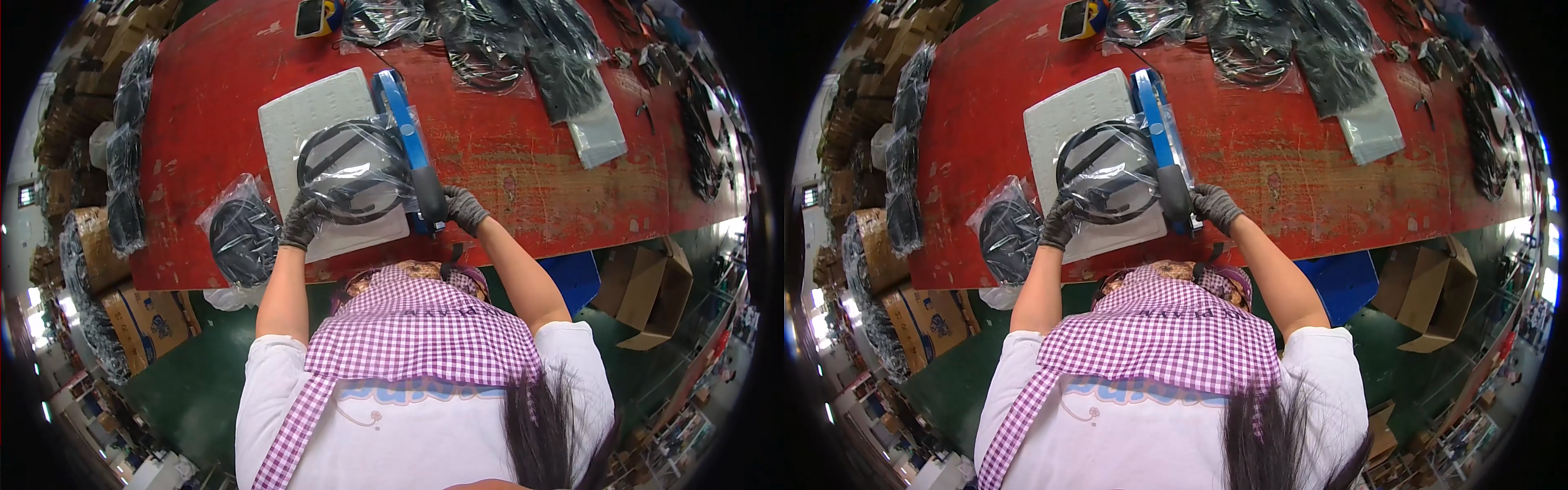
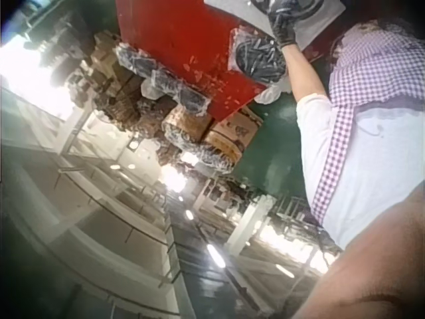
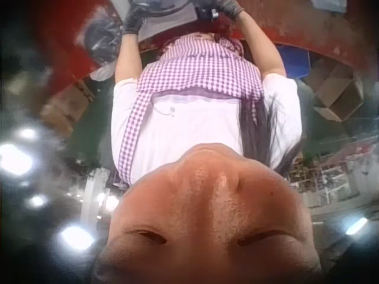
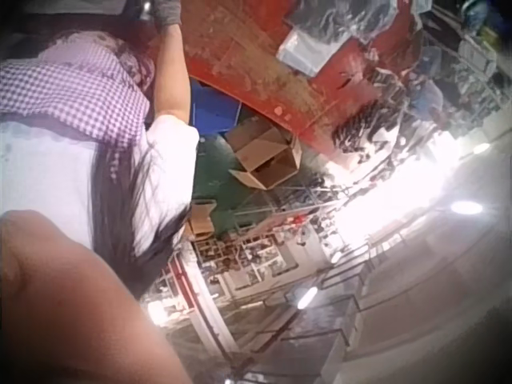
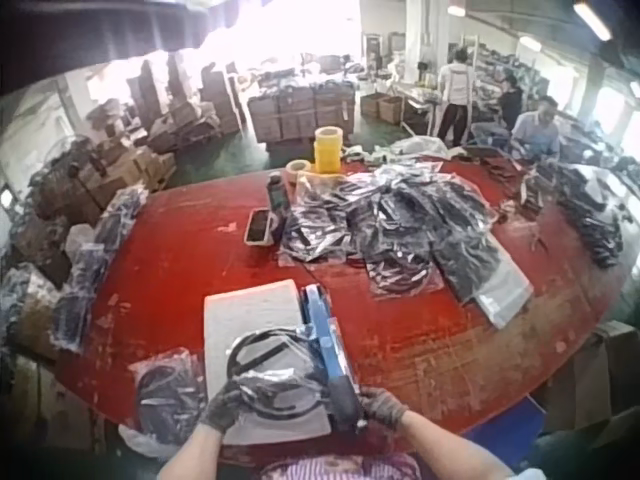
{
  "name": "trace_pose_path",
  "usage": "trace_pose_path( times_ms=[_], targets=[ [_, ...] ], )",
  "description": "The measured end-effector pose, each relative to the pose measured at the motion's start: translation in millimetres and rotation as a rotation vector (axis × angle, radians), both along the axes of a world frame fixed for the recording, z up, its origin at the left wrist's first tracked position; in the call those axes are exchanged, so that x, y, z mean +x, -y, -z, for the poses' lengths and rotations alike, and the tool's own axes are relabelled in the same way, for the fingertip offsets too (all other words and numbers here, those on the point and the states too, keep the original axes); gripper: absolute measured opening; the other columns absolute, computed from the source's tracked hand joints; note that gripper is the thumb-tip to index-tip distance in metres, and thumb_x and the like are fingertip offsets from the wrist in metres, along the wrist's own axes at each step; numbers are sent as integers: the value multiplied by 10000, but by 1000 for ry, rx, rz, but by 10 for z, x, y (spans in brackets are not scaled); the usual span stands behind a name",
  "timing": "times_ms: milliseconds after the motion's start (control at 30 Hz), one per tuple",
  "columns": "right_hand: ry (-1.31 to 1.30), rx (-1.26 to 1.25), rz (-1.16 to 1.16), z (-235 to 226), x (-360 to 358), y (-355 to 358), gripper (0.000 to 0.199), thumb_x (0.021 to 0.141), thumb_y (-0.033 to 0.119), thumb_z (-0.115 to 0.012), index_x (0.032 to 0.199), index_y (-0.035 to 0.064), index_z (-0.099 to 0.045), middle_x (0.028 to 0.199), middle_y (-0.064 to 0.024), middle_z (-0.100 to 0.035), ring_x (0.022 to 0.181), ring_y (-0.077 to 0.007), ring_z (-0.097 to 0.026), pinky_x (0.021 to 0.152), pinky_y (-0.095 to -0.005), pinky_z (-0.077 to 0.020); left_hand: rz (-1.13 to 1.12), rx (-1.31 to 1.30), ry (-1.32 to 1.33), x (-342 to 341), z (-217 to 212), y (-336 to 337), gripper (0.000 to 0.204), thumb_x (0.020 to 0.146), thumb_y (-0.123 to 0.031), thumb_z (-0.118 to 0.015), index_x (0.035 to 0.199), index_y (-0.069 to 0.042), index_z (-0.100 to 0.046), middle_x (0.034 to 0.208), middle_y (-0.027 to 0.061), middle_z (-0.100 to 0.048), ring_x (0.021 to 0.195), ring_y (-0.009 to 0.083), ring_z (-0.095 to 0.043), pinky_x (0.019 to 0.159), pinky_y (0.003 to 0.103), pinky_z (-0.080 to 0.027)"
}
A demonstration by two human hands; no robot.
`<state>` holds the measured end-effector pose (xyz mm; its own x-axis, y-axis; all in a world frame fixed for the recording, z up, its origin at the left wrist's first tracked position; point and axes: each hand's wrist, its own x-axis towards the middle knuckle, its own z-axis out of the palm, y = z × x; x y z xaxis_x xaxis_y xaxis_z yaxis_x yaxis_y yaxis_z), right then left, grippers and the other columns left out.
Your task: The person places coiled black cables onto a white foam pad and uses a blue handheld heat sealer to seal them inside clear plastic bags. The person repeatedly picks up cables, positions them, seals the bags, and places the finished packages on the table.
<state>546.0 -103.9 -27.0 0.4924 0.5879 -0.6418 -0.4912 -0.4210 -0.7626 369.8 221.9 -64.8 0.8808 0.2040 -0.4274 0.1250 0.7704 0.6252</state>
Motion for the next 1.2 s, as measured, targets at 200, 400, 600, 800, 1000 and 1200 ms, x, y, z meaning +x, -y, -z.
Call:
trace_pose_path(
  times_ms=[200,400,600,800,1000,1200],
  targets=[
    [367,-109,222,-85,311,-55,335,816,252,-524,1022,-12,-513,853,-97,-581,740,-165,-549,669,-264,-460,39,15,49,118,-1,-32,288,745,-7,-536,1027,-47,-497,904,86,-581,817,199,-567,754,315,-458],
    [1318,-477,-417,-1123,-196,-651,554,763,299,-540,1195,-3,-370,1139,-210,-442,1009,-311,-467,840,-376,-382,-53,1,23,11,22,-72,277,742,21,-537,1010,-44,-506,910,88,-578,835,189,-565,773,300,-461],
    [1454,-314,-153,-62,-524,-494,582,696,227,-526,1205,5,-353,1215,-232,-358,1042,-379,-414,846,-469,-345,-44,-44,-25,33,-206,-33,241,759,-13,-550,994,-48,-510,878,72,-576,790,169,-562,727,289,-460],
    [1463,-158,-82,-76,-493,-491,504,668,102,-531,1148,0,-418,1177,-255,-393,990,-405,-453,828,-449,-385,60,35,-22,-95,-58,-141,189,797,-88,-537,980,-51,-507,864,54,-571,771,157,-557,697,276,-461],
    [1488,-147,-98,-64,-535,-525,476,682,89,-520,1139,-4,-424,1176,-258,-394,1005,-409,-449,842,-443,-385,120,340,-321,-23,-198,-137,209,788,-123,-576,960,-26,-509,830,49,-564,733,129,-540,664,236,-456],
    [1466,-167,-141,-63,-567,-539,506,682,90,-510,1168,-3,-402,1197,-252,-378,1057,-396,-419,878,-432,-362,-7,409,-381,-48,-72,-57,285,716,-101,-653,947,-4,-518,822,47,-571,731,123,-543,653,231,-460]
  ],
)
